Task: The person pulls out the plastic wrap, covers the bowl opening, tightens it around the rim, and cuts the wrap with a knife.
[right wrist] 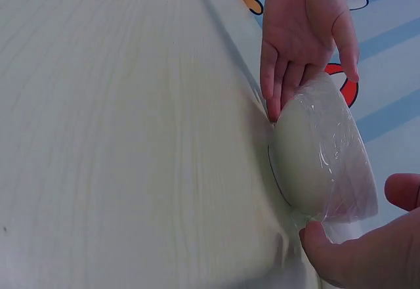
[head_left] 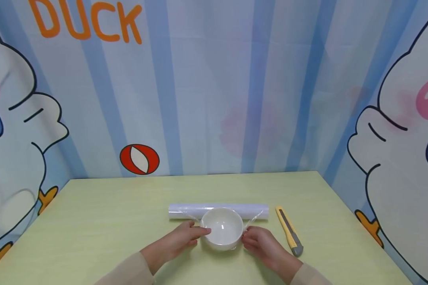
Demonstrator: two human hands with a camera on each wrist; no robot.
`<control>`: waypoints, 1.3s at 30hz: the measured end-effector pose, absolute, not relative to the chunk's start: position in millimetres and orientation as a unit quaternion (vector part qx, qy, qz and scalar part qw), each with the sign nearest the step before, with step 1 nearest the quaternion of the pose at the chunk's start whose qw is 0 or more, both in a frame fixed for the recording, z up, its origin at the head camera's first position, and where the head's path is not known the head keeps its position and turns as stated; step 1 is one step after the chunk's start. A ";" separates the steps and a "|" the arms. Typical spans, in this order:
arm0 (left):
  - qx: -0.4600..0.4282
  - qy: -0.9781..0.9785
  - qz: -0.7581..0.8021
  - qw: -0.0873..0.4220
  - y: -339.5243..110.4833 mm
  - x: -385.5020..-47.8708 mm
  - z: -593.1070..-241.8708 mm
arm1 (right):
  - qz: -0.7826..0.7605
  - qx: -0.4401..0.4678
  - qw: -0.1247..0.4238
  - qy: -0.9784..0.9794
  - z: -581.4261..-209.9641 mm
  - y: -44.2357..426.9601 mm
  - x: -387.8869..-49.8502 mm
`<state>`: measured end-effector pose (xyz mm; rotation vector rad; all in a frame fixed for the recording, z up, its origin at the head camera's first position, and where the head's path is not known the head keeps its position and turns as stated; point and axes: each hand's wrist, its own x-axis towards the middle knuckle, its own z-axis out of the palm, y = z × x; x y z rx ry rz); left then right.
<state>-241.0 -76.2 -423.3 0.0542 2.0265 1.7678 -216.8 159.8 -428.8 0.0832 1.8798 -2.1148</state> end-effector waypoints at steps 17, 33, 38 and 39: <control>0.019 0.809 0.569 0.145 -41.3 -228.1 -425.9 | -0.712 -0.038 0.202 0.671 -425.1 153.6 -217.9; -0.014 0.831 0.549 0.094 -36.9 -217.6 -435.3 | -0.733 0.023 0.150 0.663 -419.2 114.6 -206.0; -0.003 0.822 0.557 0.121 -40.8 -217.9 -434.8 | -0.736 0.043 0.146 0.660 -420.3 111.5 -208.3; -0.001 0.820 0.558 0.127 -41.8 -218.3 -435.4 | -0.734 0.046 0.148 0.661 -421.0 111.8 -208.9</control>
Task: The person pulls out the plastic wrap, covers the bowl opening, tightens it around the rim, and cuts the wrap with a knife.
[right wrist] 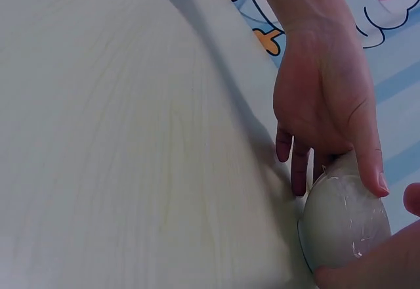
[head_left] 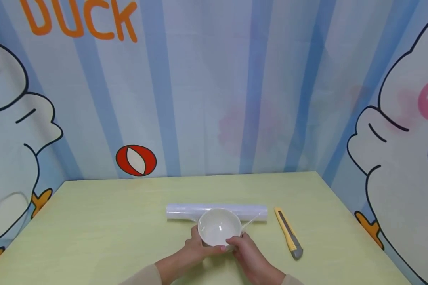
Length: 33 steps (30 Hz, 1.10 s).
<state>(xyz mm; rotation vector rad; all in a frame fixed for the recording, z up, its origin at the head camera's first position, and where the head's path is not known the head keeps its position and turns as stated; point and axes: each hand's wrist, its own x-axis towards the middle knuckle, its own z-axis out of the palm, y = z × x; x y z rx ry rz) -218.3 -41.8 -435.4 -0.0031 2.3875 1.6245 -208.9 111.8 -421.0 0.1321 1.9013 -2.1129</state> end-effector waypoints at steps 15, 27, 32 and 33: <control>0.008 0.861 0.493 0.126 -50.5 -227.3 -433.2 | -0.738 0.023 0.210 0.641 -436.1 153.9 -220.8; -0.009 0.876 0.482 0.005 -39.6 -217.6 -430.9 | -0.471 0.005 -0.071 0.879 -404.9 176.0 -225.1; 0.014 0.872 0.489 -0.008 -38.6 -215.5 -426.9 | -0.262 -0.084 -0.117 0.954 -402.1 185.0 -249.5; 0.018 0.870 0.493 -0.006 -38.7 -215.2 -426.0 | -0.250 -0.095 -0.108 0.958 -404.6 187.6 -255.1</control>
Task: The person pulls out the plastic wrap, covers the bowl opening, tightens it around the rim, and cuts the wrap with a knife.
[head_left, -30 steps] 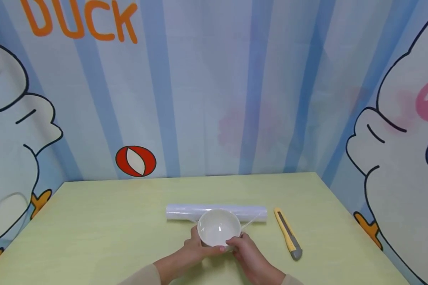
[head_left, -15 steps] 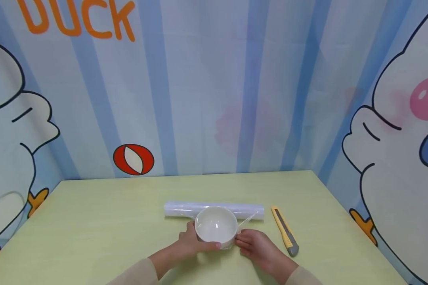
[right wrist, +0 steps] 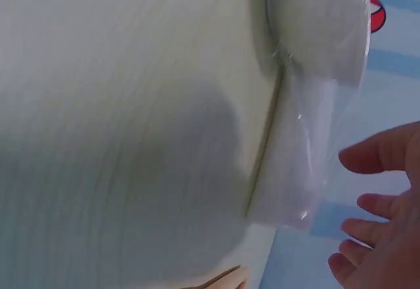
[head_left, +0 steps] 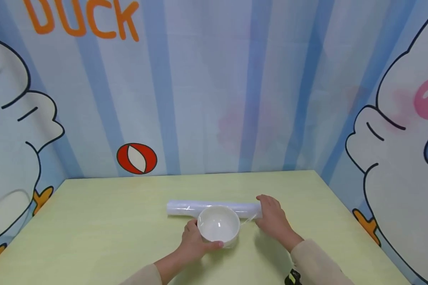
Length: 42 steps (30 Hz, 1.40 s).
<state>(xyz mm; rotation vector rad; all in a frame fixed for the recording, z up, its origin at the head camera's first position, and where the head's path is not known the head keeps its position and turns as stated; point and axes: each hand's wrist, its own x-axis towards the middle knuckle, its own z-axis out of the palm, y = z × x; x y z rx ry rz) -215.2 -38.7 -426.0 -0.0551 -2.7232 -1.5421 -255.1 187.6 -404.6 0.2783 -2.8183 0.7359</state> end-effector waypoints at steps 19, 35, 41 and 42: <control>-0.034 -0.840 -0.539 -0.043 -40.5 -216.0 -424.3 | 0.114 0.135 0.110 -0.978 -434.6 193.6 -284.1; -0.071 -0.804 -0.579 -0.119 -62.5 -231.7 -422.7 | 0.074 0.112 0.134 -0.982 -428.1 184.1 -272.5; -0.075 -0.799 -0.573 -0.165 -74.7 -243.5 -423.6 | 0.059 0.118 0.177 -0.975 -429.2 184.2 -262.1; -0.074 -0.801 -0.568 -0.174 -76.5 -245.3 -423.7 | 0.059 0.117 0.178 -0.975 -429.0 184.4 -260.3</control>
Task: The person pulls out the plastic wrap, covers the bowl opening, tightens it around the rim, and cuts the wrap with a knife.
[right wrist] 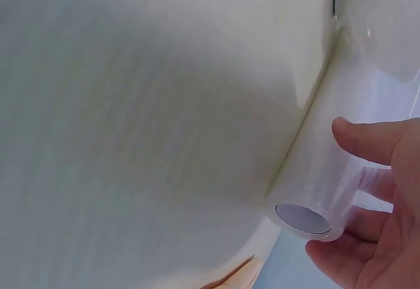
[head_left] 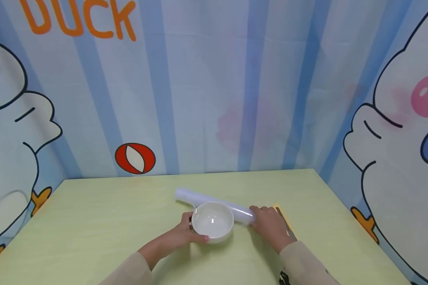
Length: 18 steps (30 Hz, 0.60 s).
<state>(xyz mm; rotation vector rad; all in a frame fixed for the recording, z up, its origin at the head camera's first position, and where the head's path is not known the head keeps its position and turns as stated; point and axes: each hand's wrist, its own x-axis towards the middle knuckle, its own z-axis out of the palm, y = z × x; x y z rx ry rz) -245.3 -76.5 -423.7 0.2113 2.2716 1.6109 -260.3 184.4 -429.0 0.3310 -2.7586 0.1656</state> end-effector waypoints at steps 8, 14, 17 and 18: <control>0.084 0.796 0.558 0.221 -86.7 -255.9 -421.0 | 0.055 0.101 0.173 -0.978 -428.9 185.2 -247.1; 0.060 0.786 0.575 0.218 -83.8 -258.4 -421.4 | 0.050 0.086 0.160 -0.982 -429.4 183.9 -235.6; 0.043 0.785 0.581 0.211 -82.0 -258.4 -421.6 | 0.047 0.082 0.144 -0.985 -428.6 183.1 -230.8; 0.038 0.785 0.581 0.210 -81.9 -258.5 -421.7 | 0.044 0.082 0.139 -0.986 -428.6 182.8 -229.3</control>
